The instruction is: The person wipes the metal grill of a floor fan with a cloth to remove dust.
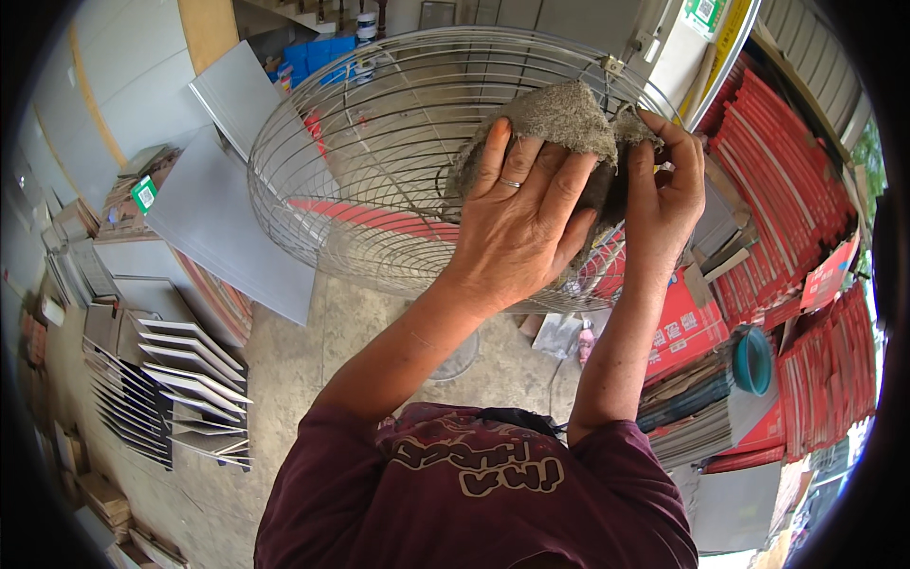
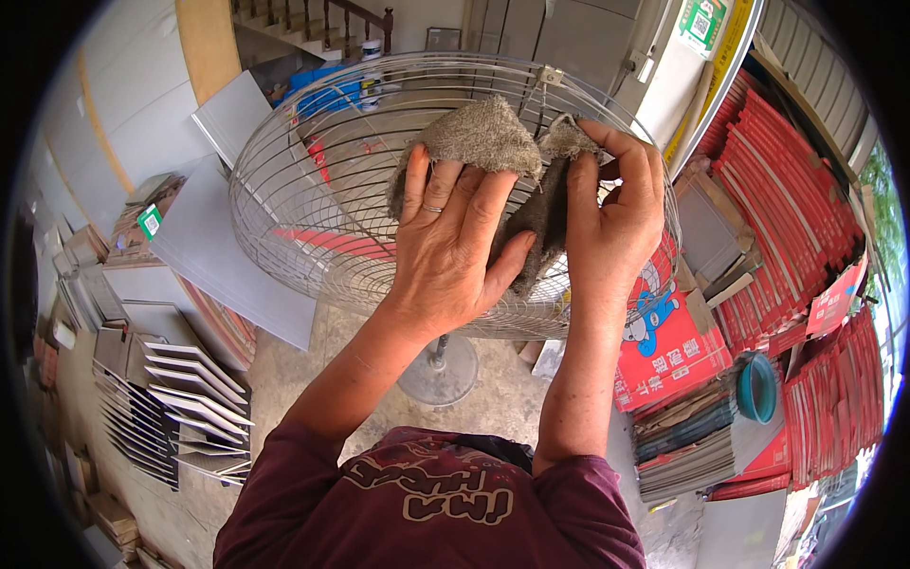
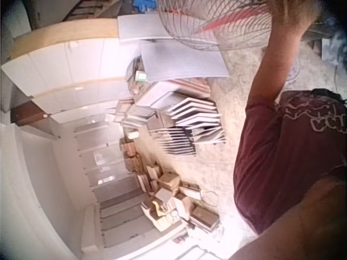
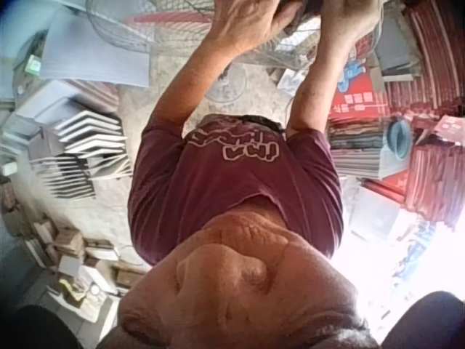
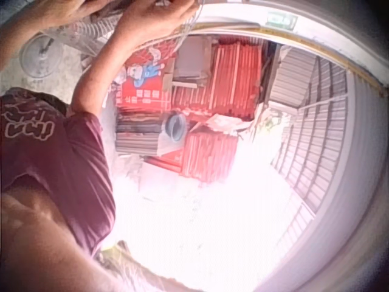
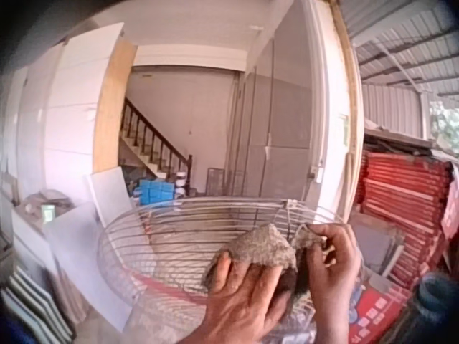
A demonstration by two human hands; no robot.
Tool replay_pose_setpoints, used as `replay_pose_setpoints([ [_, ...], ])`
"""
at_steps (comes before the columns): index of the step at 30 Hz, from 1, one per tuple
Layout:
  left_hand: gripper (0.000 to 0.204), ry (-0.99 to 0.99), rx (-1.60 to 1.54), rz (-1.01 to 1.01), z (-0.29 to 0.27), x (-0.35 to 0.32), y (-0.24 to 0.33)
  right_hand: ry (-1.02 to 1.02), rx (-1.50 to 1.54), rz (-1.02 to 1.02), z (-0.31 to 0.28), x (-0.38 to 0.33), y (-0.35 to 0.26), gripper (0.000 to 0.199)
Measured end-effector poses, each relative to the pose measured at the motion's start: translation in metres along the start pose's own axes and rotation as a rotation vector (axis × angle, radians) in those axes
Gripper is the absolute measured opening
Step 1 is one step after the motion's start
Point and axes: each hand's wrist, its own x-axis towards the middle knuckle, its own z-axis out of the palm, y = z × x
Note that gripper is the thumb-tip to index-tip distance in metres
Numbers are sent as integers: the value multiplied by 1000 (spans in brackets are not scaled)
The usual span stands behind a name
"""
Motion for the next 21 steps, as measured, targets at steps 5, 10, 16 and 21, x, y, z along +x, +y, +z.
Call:
replay_pose_setpoints([
  [5, 72, 97, 108, -31, -2, -11, -14, -7, 45, -19, 2, -1, 1, 21],
  [10, 79, 144, 215, -166, -26, -36, -42, -5, 34, -2, 1, 0, 6, 20],
  [16, 79, 156, 253, -279, -40, -60, -56, 8, 82, -37, 6, -2, 6, 21],
  [21, 77, 174, 130, -225, -30, -45, -39, 4, 73, -3, 3, -2, 8, 21],
])
